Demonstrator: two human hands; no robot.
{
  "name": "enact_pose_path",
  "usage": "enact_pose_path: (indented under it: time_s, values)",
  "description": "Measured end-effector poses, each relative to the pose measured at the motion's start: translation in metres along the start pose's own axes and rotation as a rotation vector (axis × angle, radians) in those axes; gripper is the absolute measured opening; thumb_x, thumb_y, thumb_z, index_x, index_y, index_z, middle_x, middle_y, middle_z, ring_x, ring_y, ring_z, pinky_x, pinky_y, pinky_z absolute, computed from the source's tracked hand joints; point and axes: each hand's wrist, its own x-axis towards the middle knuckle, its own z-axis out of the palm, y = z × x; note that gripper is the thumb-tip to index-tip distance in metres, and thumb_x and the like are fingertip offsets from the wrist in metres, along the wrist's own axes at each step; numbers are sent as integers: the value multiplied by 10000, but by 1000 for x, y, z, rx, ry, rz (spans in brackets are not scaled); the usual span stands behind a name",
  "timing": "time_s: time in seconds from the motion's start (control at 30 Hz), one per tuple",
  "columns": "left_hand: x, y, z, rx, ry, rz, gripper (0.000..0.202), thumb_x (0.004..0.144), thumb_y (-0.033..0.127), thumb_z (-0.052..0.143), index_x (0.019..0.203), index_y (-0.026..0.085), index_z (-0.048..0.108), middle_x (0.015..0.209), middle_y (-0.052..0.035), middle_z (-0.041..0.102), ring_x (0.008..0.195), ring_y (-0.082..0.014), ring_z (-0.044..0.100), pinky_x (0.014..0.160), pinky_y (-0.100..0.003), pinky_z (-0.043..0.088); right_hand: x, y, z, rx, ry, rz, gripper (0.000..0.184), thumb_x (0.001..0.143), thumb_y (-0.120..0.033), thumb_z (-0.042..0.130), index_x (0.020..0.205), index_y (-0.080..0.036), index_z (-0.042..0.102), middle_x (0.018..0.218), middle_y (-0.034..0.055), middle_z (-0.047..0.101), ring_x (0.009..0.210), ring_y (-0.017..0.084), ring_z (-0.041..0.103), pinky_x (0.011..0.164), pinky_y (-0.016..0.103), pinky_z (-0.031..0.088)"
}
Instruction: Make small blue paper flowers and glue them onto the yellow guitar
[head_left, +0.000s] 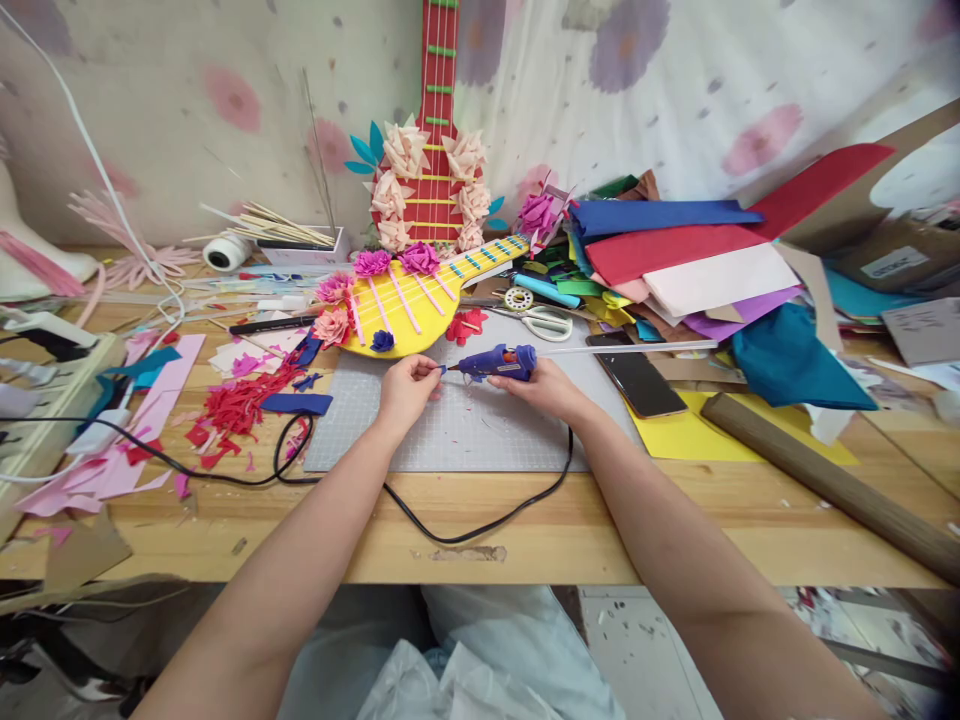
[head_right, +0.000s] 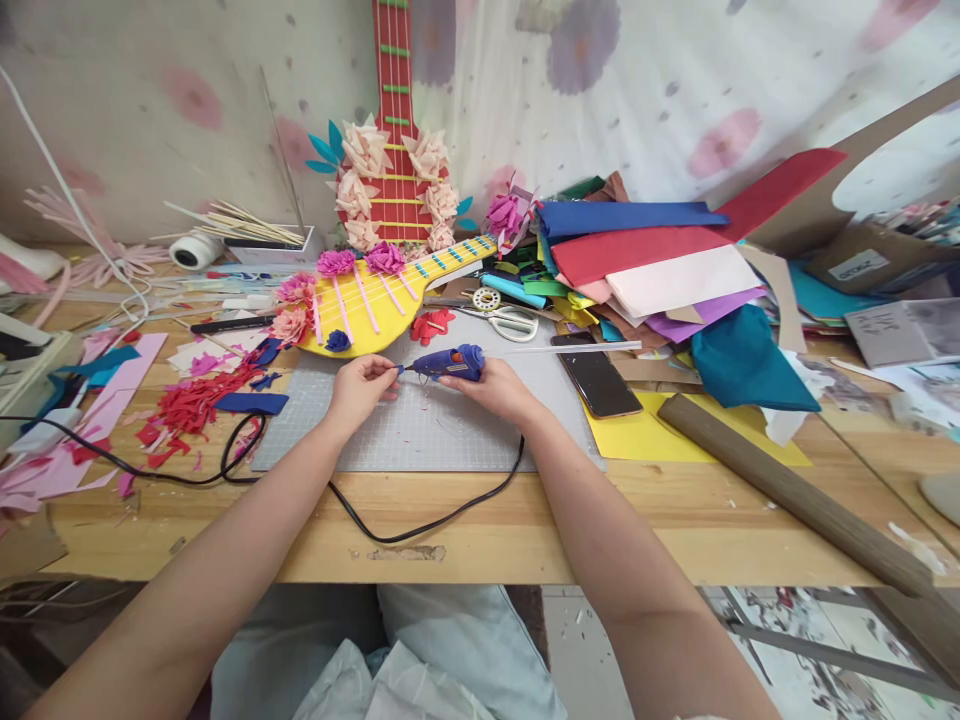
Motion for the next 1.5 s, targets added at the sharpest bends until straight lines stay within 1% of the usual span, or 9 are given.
enact_pose_path:
  time_s: [0.17,0.33,0.83,1.0,1.17,1.23,1.3,1.4,1.5]
  values:
    - [0,-1,0,0,-7,4,65,656,169,637,696,146,591,575,14,585,503,-106,598,431,-196,501,2,5,2,-19,-14,-24,383,738,-504,621,966,-202,674,848,29,694,764,175,612,716,292,461]
    - [0,-1,-1,8,-17,13,73,662,178,635,714,145,594,592,14,588,514,-107,603,437,-200,504,2,6,3,-44,-13,-27,386,743,-494,617,990,-204,676,897,37,703,795,185,623,739,300,467]
    - [-2,0,-1,-17,-31,14,122,623,194,691,695,147,605,586,11,598,502,-109,604,430,-191,486,2,2,3,-25,5,-16,391,737,-505,620,973,-199,682,882,41,703,793,189,622,734,303,460]
    - [-2,0,0,-5,-40,18,118,627,196,684,695,148,600,590,11,598,497,-109,601,429,-197,486,1,2,3,-12,13,-6,397,727,-529,617,912,-185,685,792,36,684,734,178,600,671,284,447]
    - [-2,-1,0,-4,-62,24,152,610,226,707,692,149,604,594,10,596,501,-104,598,425,-186,477,2,2,2,33,29,-4,403,714,-555,617,874,-190,676,743,26,668,696,164,586,665,284,450]
    - [-2,-1,0,-5,-74,32,167,606,248,717,690,151,609,592,10,598,505,-99,595,427,-176,471,2,3,0,56,67,26,389,703,-563,622,815,-194,670,683,25,654,654,162,580,637,284,454]
    - [-2,-1,0,-9,-80,38,165,612,259,715,688,155,611,587,12,595,506,-97,593,430,-170,467,3,7,-5,65,136,95,394,687,-578,627,746,-189,657,617,30,633,601,164,570,597,288,451]
    - [-3,0,1,-29,-67,25,146,629,252,701,694,159,608,592,14,588,502,-98,592,425,-172,458,7,19,-17,29,305,192,428,671,-600,620,697,-173,645,598,46,626,583,179,577,581,300,445]
    - [-3,0,2,-48,-61,29,141,641,258,690,707,168,605,612,12,587,512,-105,592,425,-181,449,13,38,-29,-93,466,236,476,664,-626,597,712,-157,656,656,80,651,661,222,608,613,321,445]
